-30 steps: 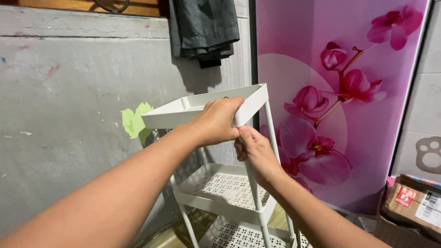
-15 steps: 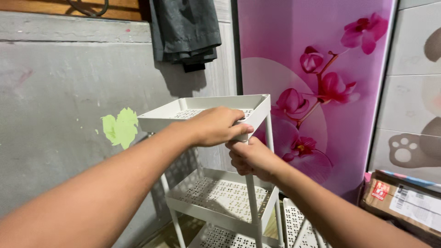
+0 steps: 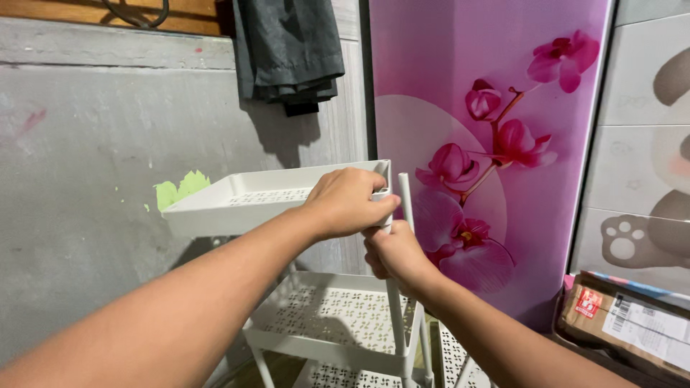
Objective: The person assembles a white plastic shelving unit by inserting vertical poles into perforated trays and securing them. The person repeatedly adjusts and reinserts the poles and trays to fit them together.
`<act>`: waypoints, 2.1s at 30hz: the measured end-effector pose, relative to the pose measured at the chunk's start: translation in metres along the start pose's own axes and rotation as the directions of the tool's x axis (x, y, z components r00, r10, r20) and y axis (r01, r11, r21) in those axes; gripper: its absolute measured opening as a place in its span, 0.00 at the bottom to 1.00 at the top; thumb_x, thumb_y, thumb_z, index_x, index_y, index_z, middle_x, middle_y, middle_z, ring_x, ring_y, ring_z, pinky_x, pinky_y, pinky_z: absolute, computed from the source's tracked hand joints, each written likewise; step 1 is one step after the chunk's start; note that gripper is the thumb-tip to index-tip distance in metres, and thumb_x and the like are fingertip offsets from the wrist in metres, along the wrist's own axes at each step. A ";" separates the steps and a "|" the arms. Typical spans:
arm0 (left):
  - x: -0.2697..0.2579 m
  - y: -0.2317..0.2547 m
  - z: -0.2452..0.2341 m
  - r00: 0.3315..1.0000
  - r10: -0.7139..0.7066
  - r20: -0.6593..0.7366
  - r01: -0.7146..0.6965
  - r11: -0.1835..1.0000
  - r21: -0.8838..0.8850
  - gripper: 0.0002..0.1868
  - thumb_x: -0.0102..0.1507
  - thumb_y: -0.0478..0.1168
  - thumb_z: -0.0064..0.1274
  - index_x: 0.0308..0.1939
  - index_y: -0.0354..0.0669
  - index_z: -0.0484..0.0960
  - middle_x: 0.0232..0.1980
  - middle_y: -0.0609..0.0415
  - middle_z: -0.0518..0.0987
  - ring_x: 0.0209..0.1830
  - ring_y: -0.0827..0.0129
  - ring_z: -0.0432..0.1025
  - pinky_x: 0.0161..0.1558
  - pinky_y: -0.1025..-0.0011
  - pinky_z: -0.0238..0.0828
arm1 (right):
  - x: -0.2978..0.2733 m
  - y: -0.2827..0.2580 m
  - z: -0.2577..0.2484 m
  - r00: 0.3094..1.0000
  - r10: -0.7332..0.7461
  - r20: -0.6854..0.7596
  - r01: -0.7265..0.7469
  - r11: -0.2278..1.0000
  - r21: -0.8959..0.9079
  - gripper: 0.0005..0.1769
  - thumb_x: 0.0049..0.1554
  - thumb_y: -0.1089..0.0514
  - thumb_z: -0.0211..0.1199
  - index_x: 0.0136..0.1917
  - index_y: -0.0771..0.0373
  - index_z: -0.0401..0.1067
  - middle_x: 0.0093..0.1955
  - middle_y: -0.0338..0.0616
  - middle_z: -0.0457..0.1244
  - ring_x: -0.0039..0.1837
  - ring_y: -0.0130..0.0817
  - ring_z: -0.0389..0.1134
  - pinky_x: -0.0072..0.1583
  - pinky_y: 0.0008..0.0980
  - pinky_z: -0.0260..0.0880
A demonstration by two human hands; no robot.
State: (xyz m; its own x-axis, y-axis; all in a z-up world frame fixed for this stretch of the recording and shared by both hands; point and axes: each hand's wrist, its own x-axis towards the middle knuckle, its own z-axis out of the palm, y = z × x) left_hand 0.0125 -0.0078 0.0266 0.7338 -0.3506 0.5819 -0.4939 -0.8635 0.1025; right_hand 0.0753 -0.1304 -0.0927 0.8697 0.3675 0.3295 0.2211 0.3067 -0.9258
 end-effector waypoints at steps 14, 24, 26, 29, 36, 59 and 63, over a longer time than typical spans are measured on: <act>0.004 0.009 -0.002 0.982 0.088 0.164 -0.090 0.996 0.004 0.26 0.59 0.62 0.54 0.41 0.42 0.87 0.41 0.41 0.84 0.42 0.52 0.79 0.45 0.58 0.73 | -0.021 -0.018 -0.007 0.950 0.158 0.270 -0.175 0.984 0.041 0.21 0.58 0.58 0.56 0.28 0.52 0.51 0.22 0.30 0.44 0.24 0.24 0.43 0.29 0.29 0.41; 0.006 0.000 -0.022 0.885 0.003 0.466 -0.127 0.964 0.234 0.34 0.45 0.54 0.71 0.52 0.42 0.83 0.48 0.46 0.84 0.49 0.57 0.80 0.50 0.60 0.76 | -0.028 -0.006 -0.038 0.952 0.167 0.257 -0.189 0.980 0.062 0.23 0.62 0.58 0.54 0.27 0.55 0.53 0.22 0.35 0.45 0.25 0.28 0.44 0.31 0.32 0.45; -0.004 -0.011 -0.031 0.862 -0.063 0.503 -0.092 0.956 0.277 0.31 0.49 0.51 0.69 0.53 0.44 0.83 0.48 0.47 0.85 0.49 0.57 0.81 0.52 0.60 0.76 | -0.032 -0.006 -0.044 0.914 0.155 0.375 -0.203 0.975 0.091 0.25 0.64 0.57 0.54 0.26 0.55 0.52 0.21 0.34 0.44 0.24 0.27 0.43 0.29 0.31 0.42; -0.011 -0.010 -0.037 0.871 -0.094 0.481 -0.073 0.945 0.317 0.27 0.52 0.47 0.66 0.55 0.47 0.82 0.50 0.48 0.83 0.52 0.56 0.79 0.53 0.60 0.75 | -0.035 -0.009 -0.038 0.955 0.162 0.250 -0.183 0.981 0.062 0.19 0.60 0.61 0.51 0.28 0.54 0.55 0.22 0.32 0.44 0.24 0.25 0.41 0.29 0.31 0.40; -0.026 0.000 -0.029 0.919 0.065 0.390 -0.225 0.897 0.380 0.15 0.55 0.41 0.61 0.45 0.42 0.83 0.45 0.46 0.84 0.50 0.52 0.78 0.53 0.57 0.72 | -0.036 0.005 -0.028 0.999 0.042 -0.012 -0.041 0.998 0.040 0.13 0.53 0.67 0.48 0.28 0.58 0.54 0.22 0.35 0.45 0.24 0.27 0.41 0.27 0.32 0.37; -0.034 0.015 -0.049 0.915 0.071 0.396 -0.211 0.923 0.321 0.17 0.47 0.35 0.61 0.41 0.40 0.86 0.41 0.41 0.84 0.44 0.51 0.80 0.46 0.58 0.77 | -0.015 0.005 -0.016 0.994 0.108 0.024 -0.109 0.991 0.081 0.20 0.55 0.62 0.50 0.26 0.54 0.47 0.22 0.33 0.42 0.24 0.26 0.40 0.29 0.32 0.39; -0.032 -0.003 -0.049 0.924 0.068 0.377 -0.161 0.962 0.219 0.25 0.48 0.37 0.63 0.51 0.49 0.84 0.46 0.46 0.84 0.48 0.54 0.79 0.50 0.59 0.75 | -0.016 0.003 -0.019 0.979 0.145 0.146 -0.157 0.985 0.077 0.17 0.53 0.65 0.48 0.27 0.52 0.48 0.22 0.32 0.42 0.25 0.26 0.41 0.31 0.32 0.41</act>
State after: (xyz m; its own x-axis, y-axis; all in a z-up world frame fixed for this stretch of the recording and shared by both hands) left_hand -0.0322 0.0233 0.0470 0.8198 -0.5196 0.2405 -0.4910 -0.8541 -0.1716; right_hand 0.0709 -0.1523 -0.1038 0.8187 0.5323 0.2156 0.0473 0.3116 -0.9490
